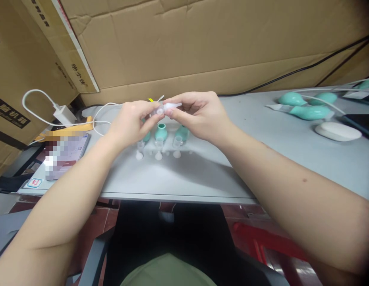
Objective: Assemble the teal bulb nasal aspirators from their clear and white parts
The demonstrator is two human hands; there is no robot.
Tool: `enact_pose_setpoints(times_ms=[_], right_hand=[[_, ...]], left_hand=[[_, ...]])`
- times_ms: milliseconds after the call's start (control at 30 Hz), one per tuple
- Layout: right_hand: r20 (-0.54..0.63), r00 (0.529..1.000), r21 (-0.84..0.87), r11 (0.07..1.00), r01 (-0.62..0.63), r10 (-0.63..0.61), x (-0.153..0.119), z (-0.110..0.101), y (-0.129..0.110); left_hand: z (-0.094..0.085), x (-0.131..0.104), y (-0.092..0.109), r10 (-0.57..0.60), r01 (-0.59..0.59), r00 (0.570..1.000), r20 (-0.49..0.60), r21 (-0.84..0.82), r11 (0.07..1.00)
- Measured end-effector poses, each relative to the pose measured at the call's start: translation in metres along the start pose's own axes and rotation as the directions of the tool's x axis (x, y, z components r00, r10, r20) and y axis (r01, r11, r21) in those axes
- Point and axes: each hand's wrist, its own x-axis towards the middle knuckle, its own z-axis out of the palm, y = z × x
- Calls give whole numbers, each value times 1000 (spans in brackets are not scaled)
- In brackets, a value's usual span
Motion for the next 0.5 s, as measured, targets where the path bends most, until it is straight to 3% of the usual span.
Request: enact_pose_setpoints(times_ms=[200, 333, 367, 433, 500], right_hand=[[-129, 986, -191, 978, 80, -106, -5, 9, 1], [-161, 970, -251, 958, 136, -180, -6, 1, -5], [-126, 974, -264, 953, 148, -186, -6, -3, -8], [85, 982, -294, 937, 189, -172, -4, -14, -15], [371, 916, -319, 905, 282, -155, -3, -22, -19]], left_hand=[[0, 1, 13, -87, 87, 996, -3, -45, 995], [-5, 1, 4, -220, 214, 974, -53, -108, 971], [-8, 1, 0, -253, 245, 965, -73, -103, 964], [-14, 1, -9, -290, 284, 953, -87, -83, 955], [-19, -1, -15, -297, 292, 953, -65, -80, 953]])
